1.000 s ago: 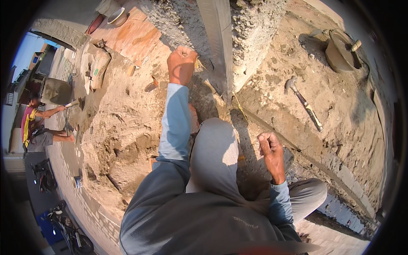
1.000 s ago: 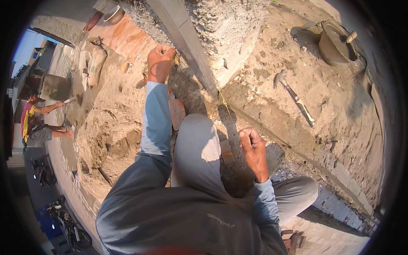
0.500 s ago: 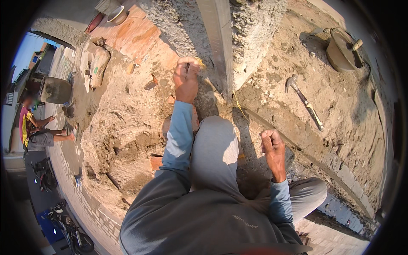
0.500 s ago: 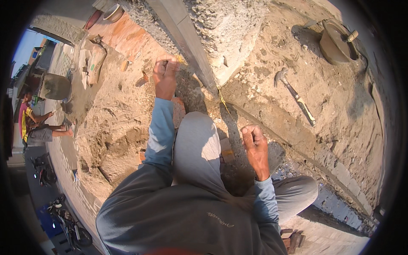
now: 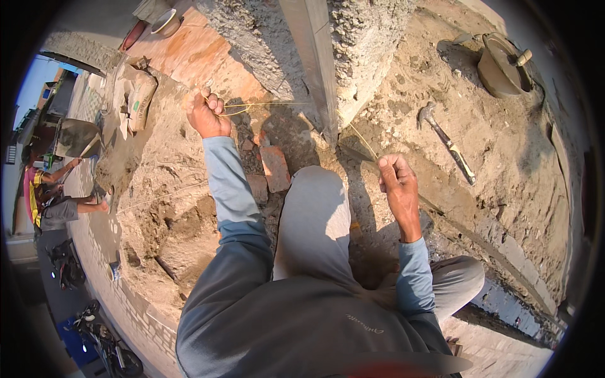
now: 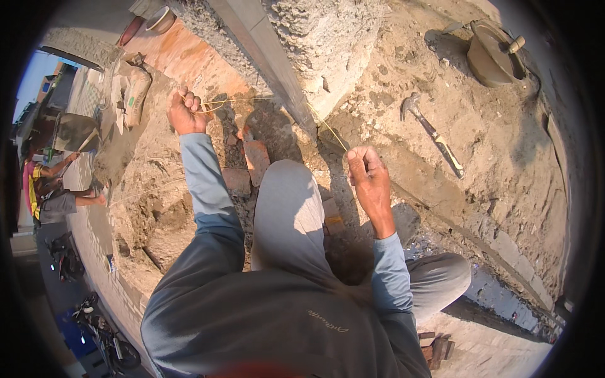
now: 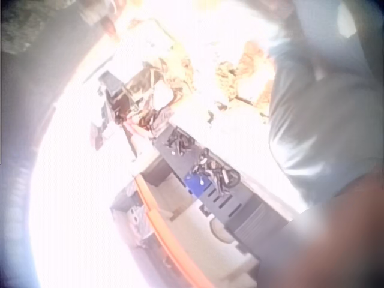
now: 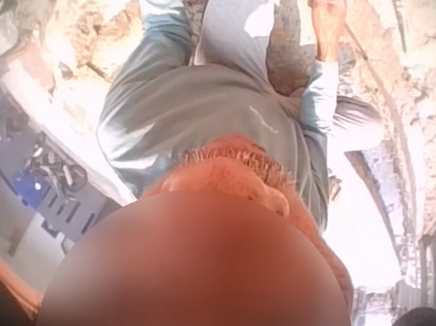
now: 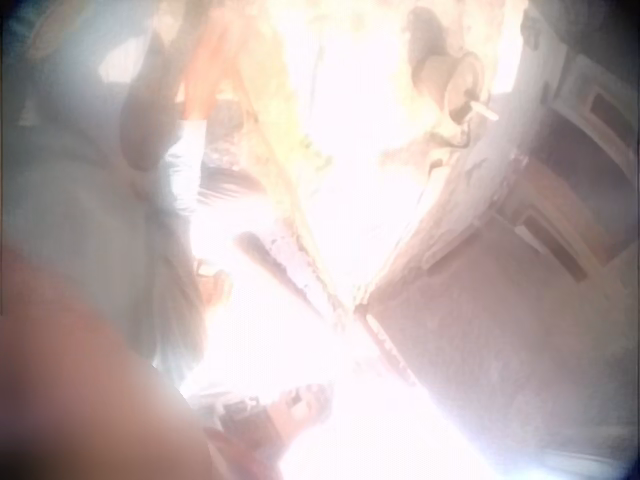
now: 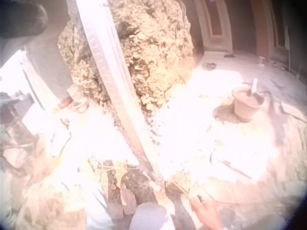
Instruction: The person uses a string line and a hammer to align and secure a brick in a wall. They repeatedly adjust the string line and tap the brick to ensure it is level and properly positioned within the mortar bed.
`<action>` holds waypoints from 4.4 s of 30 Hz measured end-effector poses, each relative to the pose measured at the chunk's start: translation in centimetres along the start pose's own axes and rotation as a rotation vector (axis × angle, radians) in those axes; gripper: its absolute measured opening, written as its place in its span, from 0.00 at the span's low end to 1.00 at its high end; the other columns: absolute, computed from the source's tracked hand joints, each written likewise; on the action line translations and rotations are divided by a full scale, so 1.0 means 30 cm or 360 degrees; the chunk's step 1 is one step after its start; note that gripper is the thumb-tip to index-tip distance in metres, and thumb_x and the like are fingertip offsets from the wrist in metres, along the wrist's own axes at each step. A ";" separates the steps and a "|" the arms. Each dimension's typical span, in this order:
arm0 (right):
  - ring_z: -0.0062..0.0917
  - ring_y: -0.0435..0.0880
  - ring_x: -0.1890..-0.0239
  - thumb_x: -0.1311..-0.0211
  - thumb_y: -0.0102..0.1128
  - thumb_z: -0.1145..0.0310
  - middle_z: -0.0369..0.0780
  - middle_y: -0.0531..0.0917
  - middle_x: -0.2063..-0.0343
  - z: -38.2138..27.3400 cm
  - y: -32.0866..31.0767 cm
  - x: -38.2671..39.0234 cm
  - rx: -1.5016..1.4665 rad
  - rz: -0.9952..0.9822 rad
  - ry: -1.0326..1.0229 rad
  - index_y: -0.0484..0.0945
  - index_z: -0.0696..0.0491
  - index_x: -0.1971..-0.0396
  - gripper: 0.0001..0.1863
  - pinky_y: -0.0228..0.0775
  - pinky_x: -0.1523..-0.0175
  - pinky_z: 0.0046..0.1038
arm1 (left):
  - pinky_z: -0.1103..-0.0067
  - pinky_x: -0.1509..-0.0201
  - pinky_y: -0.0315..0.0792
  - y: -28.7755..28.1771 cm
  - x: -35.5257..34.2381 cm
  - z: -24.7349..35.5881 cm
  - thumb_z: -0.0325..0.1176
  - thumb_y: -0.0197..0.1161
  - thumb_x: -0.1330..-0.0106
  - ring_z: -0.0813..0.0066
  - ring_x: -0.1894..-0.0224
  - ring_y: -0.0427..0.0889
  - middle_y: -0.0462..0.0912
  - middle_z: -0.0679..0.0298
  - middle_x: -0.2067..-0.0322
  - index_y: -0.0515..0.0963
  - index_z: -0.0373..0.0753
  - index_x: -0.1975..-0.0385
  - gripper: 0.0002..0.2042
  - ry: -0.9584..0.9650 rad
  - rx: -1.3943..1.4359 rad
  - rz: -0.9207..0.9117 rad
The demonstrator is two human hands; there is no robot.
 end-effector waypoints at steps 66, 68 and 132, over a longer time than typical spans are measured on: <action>0.15 0.72 0.77 0.29 0.57 0.60 0.33 0.76 0.78 -0.138 0.186 -0.231 0.0359 -0.0138 -0.0082 0.83 0.55 0.63 0.13 0.65 0.72 0.22 | 0.81 0.67 0.68 -0.052 0.341 -0.363 0.40 0.61 0.28 0.84 0.73 0.70 0.76 0.72 0.75 0.80 0.35 0.58 0.13 -0.0835 -0.1237 -0.0751; 0.22 0.76 0.72 0.29 0.56 0.62 0.37 0.77 0.70 -0.176 0.171 -0.193 0.0956 0.0001 -0.0604 0.81 0.56 0.60 0.12 0.69 0.67 0.25 | 0.82 0.66 0.68 0.005 0.334 -0.219 0.40 0.60 0.27 0.84 0.74 0.68 0.75 0.72 0.76 0.80 0.35 0.58 0.13 -0.0645 -0.1027 -0.0566; 0.35 0.81 0.63 0.37 0.63 0.74 0.40 0.76 0.61 -0.238 0.584 -0.210 0.0555 -0.0403 -0.1293 0.81 0.45 0.52 0.14 0.75 0.63 0.34 | 0.89 0.82 0.61 0.191 0.499 -0.020 0.29 0.61 0.32 0.85 0.82 0.72 0.81 0.64 0.75 0.80 0.31 0.65 0.07 -0.0828 -0.0668 -0.0099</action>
Point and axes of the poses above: each hand's wrist, its own x-axis away from the middle knuckle, its own y-axis out of the palm, z = x × y, the point moved 6 cm from there along -x, towards the middle knuckle
